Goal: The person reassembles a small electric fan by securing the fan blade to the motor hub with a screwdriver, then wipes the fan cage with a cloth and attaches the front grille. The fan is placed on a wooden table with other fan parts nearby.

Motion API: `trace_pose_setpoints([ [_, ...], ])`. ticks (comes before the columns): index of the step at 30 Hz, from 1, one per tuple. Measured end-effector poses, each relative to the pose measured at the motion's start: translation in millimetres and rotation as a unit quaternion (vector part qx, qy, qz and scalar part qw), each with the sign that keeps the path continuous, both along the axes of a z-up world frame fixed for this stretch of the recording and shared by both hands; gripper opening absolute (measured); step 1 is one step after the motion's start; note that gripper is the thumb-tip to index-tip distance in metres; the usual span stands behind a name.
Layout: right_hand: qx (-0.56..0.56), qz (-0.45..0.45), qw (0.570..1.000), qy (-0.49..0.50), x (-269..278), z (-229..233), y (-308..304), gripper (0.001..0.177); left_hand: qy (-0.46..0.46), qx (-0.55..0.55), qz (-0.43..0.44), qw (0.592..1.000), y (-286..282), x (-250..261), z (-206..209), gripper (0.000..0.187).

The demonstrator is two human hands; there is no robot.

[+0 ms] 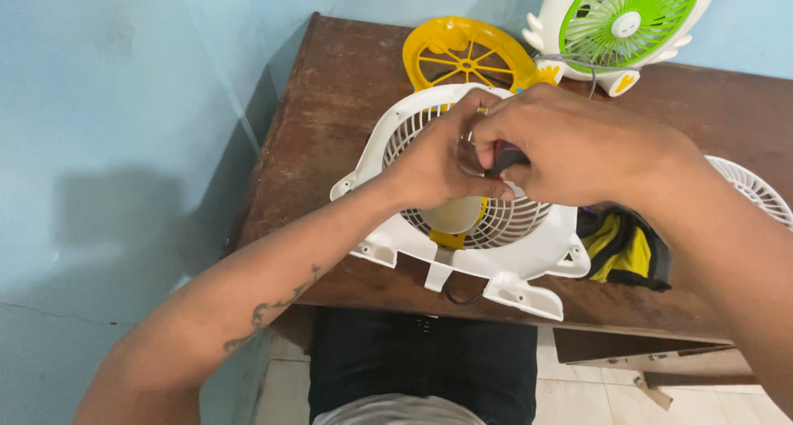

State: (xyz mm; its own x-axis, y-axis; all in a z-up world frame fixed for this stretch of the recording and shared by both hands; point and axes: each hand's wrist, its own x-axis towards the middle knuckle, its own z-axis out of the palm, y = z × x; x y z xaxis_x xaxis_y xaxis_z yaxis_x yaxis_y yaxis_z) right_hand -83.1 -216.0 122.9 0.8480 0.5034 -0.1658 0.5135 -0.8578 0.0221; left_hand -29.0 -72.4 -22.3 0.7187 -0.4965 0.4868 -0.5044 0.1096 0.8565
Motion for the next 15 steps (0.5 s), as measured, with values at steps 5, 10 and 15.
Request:
trace_pose_setpoints([
  [5, 0.004, 0.012, 1.0, -0.023, 5.6, -17.0, -5.2, 0.029, -0.015, 0.039, 0.054, 0.998, -6.6, -4.2, 0.3, 0.067],
  [10, 0.029, 0.001, 0.999, -0.038, 17.6, -17.5, -9.3, 0.038, 0.061, 0.03, 0.02, 0.997, -9.6, -1.6, 5.5, 0.059],
  [15, 0.029, -0.049, 0.996, -0.061, 23.2, -22.4, -12.1, 0.031, 0.069, 0.056, 0.02, 0.996, -15.4, 1.3, -1.8, 0.059],
])
